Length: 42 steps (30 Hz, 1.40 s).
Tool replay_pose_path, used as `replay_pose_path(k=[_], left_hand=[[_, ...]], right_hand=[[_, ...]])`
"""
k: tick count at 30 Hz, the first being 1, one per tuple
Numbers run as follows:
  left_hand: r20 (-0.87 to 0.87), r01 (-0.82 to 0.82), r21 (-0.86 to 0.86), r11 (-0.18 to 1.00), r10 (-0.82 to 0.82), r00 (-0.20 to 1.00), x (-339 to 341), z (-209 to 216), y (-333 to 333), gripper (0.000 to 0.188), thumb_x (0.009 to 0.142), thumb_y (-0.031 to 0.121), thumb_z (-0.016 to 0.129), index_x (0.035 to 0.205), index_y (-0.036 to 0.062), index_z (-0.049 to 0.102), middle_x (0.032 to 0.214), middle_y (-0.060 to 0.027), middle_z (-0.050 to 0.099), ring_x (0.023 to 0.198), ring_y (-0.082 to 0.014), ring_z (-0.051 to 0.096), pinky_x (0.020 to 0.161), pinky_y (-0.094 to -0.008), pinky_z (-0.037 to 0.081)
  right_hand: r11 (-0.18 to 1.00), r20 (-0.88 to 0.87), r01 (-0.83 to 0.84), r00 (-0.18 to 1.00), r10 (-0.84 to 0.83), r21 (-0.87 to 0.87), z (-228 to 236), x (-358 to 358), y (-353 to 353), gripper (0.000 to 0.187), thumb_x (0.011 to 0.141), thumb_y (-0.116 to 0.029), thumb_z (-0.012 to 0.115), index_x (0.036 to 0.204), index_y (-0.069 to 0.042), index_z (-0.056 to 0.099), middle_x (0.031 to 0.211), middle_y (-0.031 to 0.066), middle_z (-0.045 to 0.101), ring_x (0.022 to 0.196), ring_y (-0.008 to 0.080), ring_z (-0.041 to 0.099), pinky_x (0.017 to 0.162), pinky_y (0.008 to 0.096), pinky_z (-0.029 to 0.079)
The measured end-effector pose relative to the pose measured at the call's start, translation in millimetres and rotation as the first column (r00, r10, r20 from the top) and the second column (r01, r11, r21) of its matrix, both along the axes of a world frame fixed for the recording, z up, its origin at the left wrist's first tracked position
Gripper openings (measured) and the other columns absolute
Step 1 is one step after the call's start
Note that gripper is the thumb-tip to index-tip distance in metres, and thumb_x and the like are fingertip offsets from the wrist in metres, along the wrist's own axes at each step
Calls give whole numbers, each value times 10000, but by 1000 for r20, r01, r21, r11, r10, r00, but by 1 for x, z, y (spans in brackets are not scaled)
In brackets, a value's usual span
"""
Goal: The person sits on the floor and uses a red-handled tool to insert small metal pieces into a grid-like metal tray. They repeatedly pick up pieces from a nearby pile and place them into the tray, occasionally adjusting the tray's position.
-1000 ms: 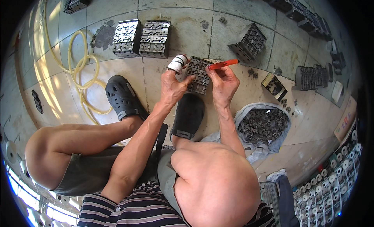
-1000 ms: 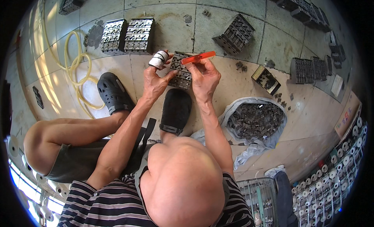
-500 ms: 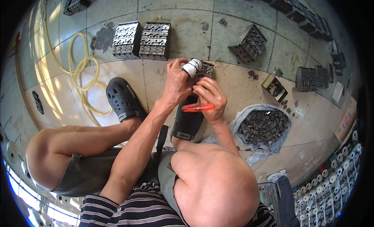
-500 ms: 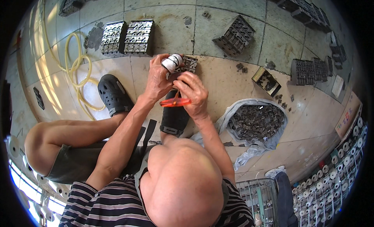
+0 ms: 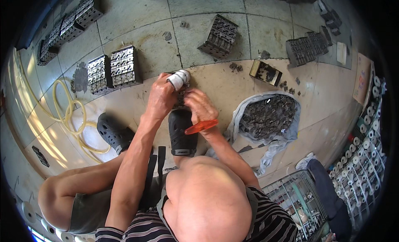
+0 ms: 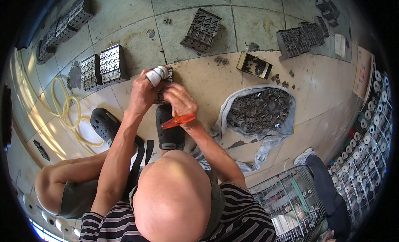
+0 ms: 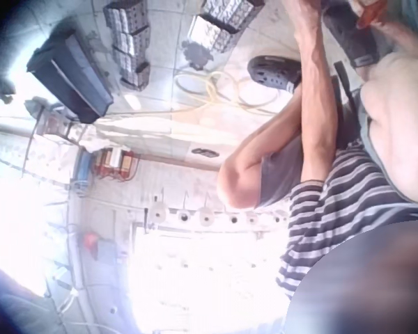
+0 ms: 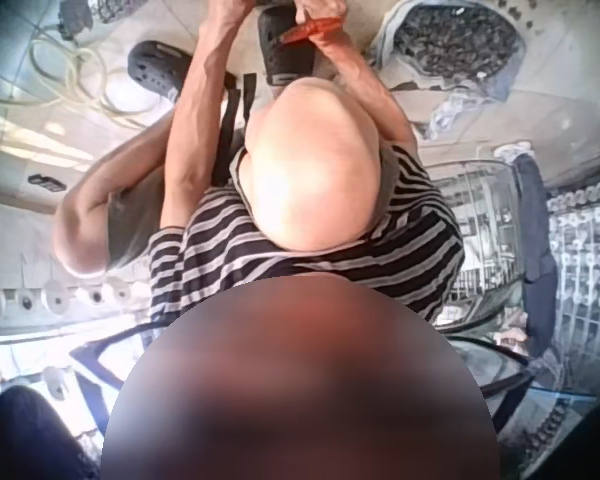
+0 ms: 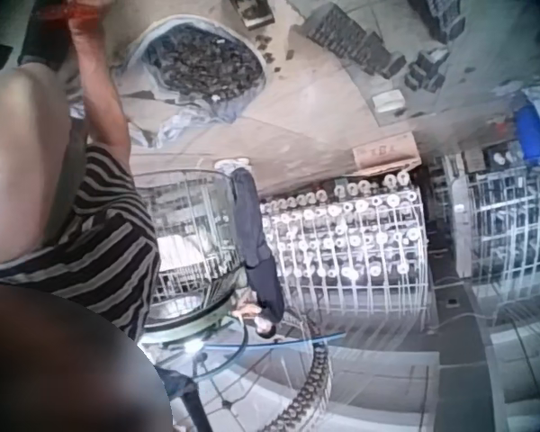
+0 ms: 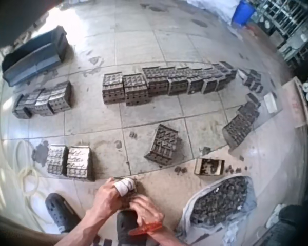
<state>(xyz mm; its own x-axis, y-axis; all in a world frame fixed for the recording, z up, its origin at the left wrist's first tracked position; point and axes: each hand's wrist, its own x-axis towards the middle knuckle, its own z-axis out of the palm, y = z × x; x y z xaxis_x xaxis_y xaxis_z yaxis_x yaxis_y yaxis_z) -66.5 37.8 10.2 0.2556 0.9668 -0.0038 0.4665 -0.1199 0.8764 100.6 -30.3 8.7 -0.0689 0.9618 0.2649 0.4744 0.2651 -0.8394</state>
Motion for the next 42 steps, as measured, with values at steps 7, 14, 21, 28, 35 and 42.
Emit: replay_pose_path(k=[7,14,21,28,35,42], left_hand=[[-160,257,105,961,-238,958,51,-22,32,386,783,-46,715,1149,70,751,974,-182,743,890,-405,688,821,-438,541],[-264,307,203,930,-250,931,84,-26,40,327,786,7,771,1105,75,757,961,-147,680,950,-384,611,817,-462,524],[-215,353,-20,935,-349,912,62,-19,30,377,855,-89,694,1214,23,720,1113,-191,757,975,-370,738,847,-409,584],[-57,444,-213,870,-465,884,62,24,26,336,863,5,747,1197,50,737,886,-144,771,792,-302,758,748,-371,575],[142,382,-555,739,-368,919,45,28,19,479,781,-119,801,1222,15,669,883,-49,744,815,-144,702,756,-321,595],[156,235,-654,719,-175,972,-3,44,72,656,801,-99,789,1424,6,608,927,-44,716,845,-132,688,824,-290,588]], right_hand=[[839,-339,455,771,-539,-298,-22,18,16,100,955,65,687,1042,34,728,1080,131,767,1018,252,735,943,353,573],[796,-369,531,706,-605,-291,-31,33,14,110,946,26,731,1055,34,731,1029,123,769,950,213,730,864,320,573],[743,-628,356,398,-669,-567,-20,28,9,137,1035,-67,674,1078,57,715,1020,96,764,934,149,721,888,295,589],[700,-517,263,516,-683,-663,-9,36,-9,121,975,-36,714,1042,64,723,900,98,769,839,154,735,792,308,602],[583,-98,616,639,-763,-530,8,102,-67,214,913,-104,803,1103,-13,768,940,83,783,796,166,735,726,298,603],[408,699,912,272,-661,31,-47,228,-129,200,837,-180,841,941,-56,723,933,136,686,918,379,651,779,493,514]])
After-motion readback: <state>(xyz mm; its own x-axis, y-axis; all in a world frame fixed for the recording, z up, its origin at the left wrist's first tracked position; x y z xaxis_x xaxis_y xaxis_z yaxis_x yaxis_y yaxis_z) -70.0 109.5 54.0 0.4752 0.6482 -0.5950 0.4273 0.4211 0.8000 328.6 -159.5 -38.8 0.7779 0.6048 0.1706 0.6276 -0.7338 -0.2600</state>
